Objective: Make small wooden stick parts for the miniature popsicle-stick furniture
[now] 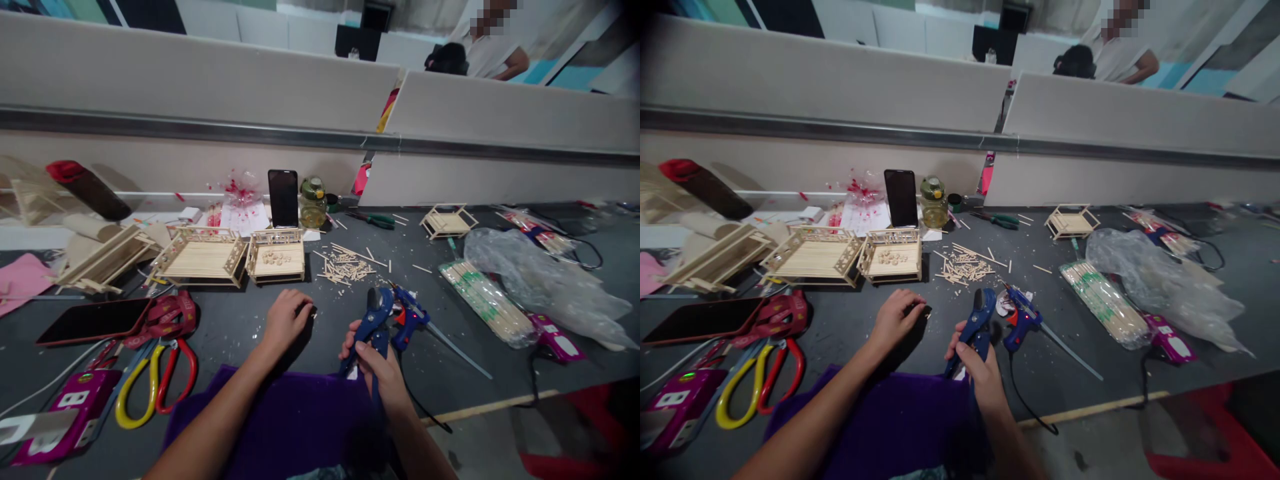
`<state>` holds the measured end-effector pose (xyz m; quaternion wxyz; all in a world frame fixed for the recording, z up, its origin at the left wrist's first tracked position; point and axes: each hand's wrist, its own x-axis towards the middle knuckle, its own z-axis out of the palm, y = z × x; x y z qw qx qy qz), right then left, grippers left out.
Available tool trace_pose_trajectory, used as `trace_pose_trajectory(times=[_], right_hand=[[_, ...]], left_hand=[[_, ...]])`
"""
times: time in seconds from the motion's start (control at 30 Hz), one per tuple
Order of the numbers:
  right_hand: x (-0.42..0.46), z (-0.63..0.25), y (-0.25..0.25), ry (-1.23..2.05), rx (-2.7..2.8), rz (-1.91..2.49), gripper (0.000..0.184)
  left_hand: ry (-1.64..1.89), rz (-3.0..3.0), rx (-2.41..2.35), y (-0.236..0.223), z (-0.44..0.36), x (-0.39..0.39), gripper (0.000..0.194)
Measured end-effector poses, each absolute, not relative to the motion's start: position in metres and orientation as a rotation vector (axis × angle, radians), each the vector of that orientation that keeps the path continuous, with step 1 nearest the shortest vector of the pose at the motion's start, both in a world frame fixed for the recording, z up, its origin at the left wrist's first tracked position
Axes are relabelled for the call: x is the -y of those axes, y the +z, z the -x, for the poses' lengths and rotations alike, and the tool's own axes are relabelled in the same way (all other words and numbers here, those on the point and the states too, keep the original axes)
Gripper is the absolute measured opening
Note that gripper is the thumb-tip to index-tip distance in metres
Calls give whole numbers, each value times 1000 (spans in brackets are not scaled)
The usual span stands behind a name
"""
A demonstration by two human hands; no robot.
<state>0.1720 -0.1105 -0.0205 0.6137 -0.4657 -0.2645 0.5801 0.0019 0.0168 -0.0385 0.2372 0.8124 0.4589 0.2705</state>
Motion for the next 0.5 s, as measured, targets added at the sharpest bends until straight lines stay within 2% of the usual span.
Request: trace_pose_trajectory(times=[0.23, 0.5], right_hand=[[117, -173, -22, 1347, 630, 1028, 27], [122, -175, -19, 1358, 614, 988, 28]], left_hand=[[543, -2435, -1232, -26, -51, -28, 8], [467, -2500, -1300, -38, -92, -38, 10]])
